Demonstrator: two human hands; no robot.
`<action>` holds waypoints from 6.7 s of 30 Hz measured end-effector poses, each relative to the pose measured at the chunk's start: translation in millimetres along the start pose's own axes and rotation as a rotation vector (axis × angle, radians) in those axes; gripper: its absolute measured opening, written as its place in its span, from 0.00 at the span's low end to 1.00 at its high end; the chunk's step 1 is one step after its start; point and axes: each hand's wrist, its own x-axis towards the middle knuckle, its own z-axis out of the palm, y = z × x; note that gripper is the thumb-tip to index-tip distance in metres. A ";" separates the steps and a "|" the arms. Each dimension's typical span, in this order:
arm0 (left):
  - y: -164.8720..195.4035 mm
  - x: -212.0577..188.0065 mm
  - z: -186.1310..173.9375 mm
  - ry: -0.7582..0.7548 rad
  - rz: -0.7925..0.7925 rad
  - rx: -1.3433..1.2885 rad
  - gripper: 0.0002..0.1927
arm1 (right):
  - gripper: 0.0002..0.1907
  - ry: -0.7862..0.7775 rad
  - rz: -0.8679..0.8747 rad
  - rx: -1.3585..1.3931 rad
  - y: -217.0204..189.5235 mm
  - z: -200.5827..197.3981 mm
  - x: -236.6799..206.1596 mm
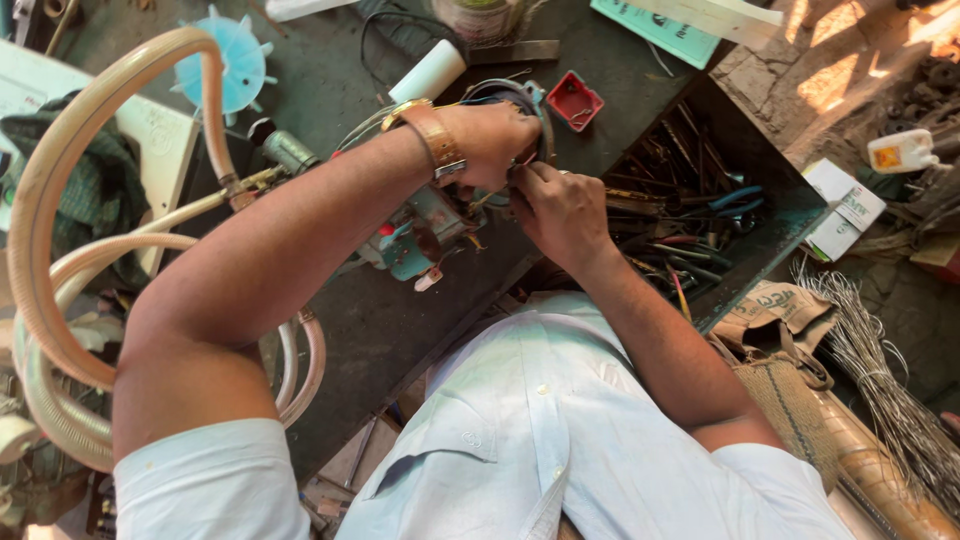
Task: The person works on a disassembled electric motor on a workbench. They remove a red plastic cover, manipulate internal wires, and use pliers to adjust components inside the motor housing.
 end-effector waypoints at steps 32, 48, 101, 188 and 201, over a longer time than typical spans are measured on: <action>-12.4 16.2 5.8 0.003 0.077 -0.088 0.22 | 0.42 -0.082 0.875 0.045 226.0 -82.7 96.4; -18.1 20.8 20.8 0.195 0.226 -0.022 0.14 | 0.19 0.788 0.745 1.293 251.6 -125.8 -85.0; -12.1 22.5 19.9 0.266 0.295 0.121 0.13 | 0.06 0.734 0.851 1.383 161.6 -54.0 -78.9; -7.6 15.5 9.5 0.277 0.169 -0.015 0.20 | 0.04 0.214 0.030 0.063 -1.6 12.5 -23.0; -71.9 -9.4 -35.9 0.909 0.053 0.136 0.08 | 0.05 0.150 0.219 0.398 6.5 -8.5 -32.9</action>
